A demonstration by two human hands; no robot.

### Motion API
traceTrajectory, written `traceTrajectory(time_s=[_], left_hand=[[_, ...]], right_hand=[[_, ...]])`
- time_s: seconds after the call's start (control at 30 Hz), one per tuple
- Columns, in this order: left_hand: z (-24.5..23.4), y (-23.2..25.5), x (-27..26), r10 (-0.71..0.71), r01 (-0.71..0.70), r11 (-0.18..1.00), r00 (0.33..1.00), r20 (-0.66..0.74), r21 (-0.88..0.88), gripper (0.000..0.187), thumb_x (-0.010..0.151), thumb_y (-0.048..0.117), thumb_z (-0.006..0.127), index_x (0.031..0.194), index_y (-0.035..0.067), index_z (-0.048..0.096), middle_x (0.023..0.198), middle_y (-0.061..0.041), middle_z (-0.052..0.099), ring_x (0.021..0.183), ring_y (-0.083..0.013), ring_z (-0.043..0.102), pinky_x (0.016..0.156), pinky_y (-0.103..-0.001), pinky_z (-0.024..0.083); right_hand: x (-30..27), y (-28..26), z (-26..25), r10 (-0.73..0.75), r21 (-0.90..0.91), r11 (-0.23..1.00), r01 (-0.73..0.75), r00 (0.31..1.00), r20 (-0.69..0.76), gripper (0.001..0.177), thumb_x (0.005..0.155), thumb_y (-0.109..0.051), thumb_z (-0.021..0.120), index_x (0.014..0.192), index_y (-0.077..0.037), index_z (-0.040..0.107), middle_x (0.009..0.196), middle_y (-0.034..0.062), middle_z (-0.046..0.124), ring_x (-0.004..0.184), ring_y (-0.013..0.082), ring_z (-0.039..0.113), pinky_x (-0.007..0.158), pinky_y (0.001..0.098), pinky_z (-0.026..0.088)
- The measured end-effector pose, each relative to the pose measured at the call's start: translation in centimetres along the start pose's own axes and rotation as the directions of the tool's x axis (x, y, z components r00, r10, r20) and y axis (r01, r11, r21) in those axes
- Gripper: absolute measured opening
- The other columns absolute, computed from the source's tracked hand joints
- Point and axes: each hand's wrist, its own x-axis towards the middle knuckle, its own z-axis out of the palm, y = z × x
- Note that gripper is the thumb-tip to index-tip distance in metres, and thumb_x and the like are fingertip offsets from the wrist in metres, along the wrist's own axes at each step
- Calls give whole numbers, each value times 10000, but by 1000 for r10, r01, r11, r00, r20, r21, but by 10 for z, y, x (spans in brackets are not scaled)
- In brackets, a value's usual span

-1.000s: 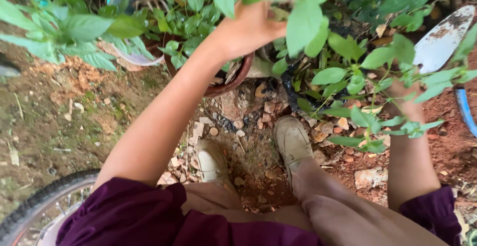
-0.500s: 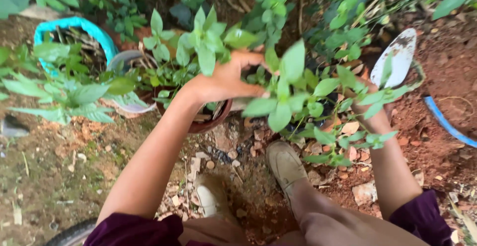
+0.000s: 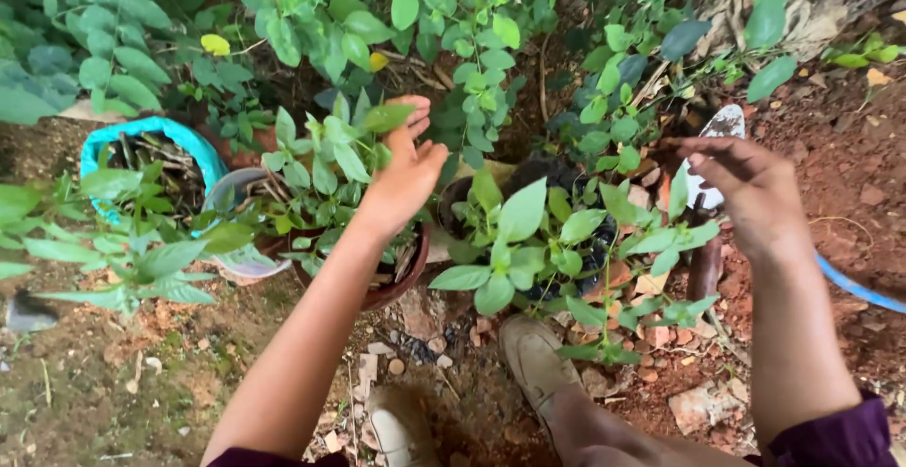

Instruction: Tending to plants in a garden bed, using a trowel to dig and move soil.

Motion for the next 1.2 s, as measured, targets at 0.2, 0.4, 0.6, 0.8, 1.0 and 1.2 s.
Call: traceTrajectory(time_s=[0.2, 0.4, 0.6, 0.8, 1.0, 1.2], left_hand=[[23, 16, 2, 160, -150, 977, 986, -55, 154, 516, 930, 82, 722, 1351, 99, 423, 1438, -157, 443, 1406, -309, 480, 1133, -449, 464], [40, 34, 9, 465, -422, 775, 885, 28, 470, 413, 897, 151, 809, 1231, 189, 569, 1579, -295, 245, 1474, -504, 312, 1184, -571, 324], [45, 30, 17, 481, -456, 605, 863, 156, 653, 467, 930, 169, 787, 1324, 379, 649, 1659, -303, 173, 1503, -538, 301, 1227, -540, 333], [43, 35, 16, 420, -327, 749, 907, -31, 576, 611, 956, 119, 724, 1507, 293, 526, 1665, -329, 151, 1491, -477, 376, 1193, -497, 418], [39, 40, 4, 415, -316, 753, 909, -43, 577, 520, 960, 72, 708, 1439, 226, 576, 1560, -252, 360, 1432, -457, 487, 1176, -491, 432], [32, 36, -8, 249, -149, 881, 953, -172, 449, 170, 895, 40, 698, 1041, 118, 658, 1349, -171, 536, 1269, -350, 588, 1069, -445, 464]], right_hand=[[8, -45, -22, -105, 90, 991, 101, 994, 41, 201, 1039, -25, 656, 1235, -31, 698, 1173, 105, 731, 1064, 152, 703, 987, 309, 592], [23, -85, -46, -357, 94, 933, 348, 929, 101, 165, 1087, -115, 642, 1244, -80, 680, 1136, 111, 719, 977, 130, 711, 931, 267, 605], [58, -54, -87, -140, -144, 975, 170, 971, 194, 432, 1004, -385, 570, 1300, -75, 617, 1171, 97, 686, 959, 149, 677, 872, 311, 585], [68, -122, -42, -276, -171, 917, 361, 883, 381, 358, 1013, -286, 624, 1319, -101, 649, 1175, 99, 732, 904, 169, 734, 937, 326, 631], [59, -164, 6, -493, 7, 851, 525, 795, 354, 183, 1056, -115, 631, 1233, -70, 650, 1208, 102, 677, 1151, 162, 706, 1060, 302, 604], [55, -165, 32, -220, -233, 911, 339, 880, 422, 279, 938, -84, 710, 1216, -70, 726, 1043, 90, 787, 787, 101, 783, 616, 253, 616]])
